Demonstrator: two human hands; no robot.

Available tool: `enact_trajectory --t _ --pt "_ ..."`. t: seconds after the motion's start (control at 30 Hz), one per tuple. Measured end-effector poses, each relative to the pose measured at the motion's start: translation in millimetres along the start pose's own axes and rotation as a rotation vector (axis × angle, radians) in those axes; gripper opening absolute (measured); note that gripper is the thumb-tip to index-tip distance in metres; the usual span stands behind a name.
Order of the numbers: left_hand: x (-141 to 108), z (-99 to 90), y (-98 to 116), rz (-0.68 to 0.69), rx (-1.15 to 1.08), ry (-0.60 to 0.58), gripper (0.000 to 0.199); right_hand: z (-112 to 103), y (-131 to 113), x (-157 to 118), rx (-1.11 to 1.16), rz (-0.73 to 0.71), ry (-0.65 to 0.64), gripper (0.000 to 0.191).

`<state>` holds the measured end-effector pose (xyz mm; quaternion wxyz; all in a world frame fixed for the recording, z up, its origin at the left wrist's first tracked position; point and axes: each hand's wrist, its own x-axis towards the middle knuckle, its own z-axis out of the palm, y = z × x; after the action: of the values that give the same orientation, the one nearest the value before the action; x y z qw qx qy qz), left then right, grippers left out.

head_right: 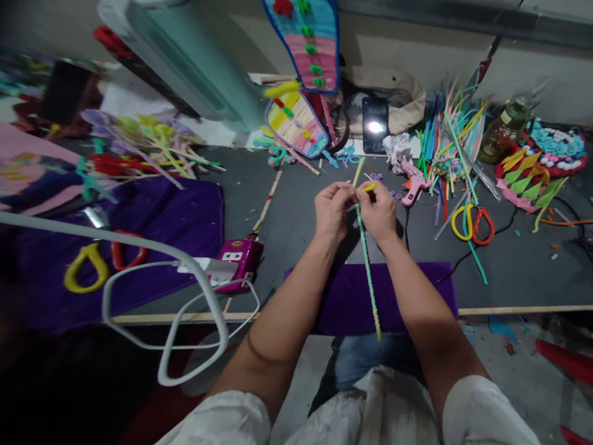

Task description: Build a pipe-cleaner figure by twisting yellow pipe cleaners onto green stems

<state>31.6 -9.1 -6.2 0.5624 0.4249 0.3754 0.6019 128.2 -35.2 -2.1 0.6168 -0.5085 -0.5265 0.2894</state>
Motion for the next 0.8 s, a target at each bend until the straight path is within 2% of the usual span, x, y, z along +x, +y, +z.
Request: enact_trajectory --t 0.1,0.23,0.33,0.5,0.63,0.8 --pt "1.5 0.6 -0.1 -0.046 -0.084 0.022 0.012 0.4 1.8 -0.4 -0.044 -0.024 0.0 0.013" --pt "3.3 -4.7 4.0 0.004 -0.099 -0.029 0.012 -0.1 4.0 2.0 -0.045 -0.007 -0.034 0.014" --pt "5.0 -10.7 7.1 0.056 -0.008 -0.117 0.005 -1.4 6.3 4.2 -0.036 0.017 -0.058 0.017" --pt "7.3 -18.3 11.2 0.24 0.235 -0.209 0.01 -5.2 12.2 8.4 0.001 0.044 -0.066 0.023" --pt "8.8 -21.7 11.3 0.364 0.417 -0.233 0.013 -7.7 13.6 11.4 0.073 0.052 -0.074 0.026" --pt "12.4 -23.8 8.1 0.475 0.514 -0.254 0.022 -7.8 14.1 13.5 0.187 0.12 -0.071 0.028"
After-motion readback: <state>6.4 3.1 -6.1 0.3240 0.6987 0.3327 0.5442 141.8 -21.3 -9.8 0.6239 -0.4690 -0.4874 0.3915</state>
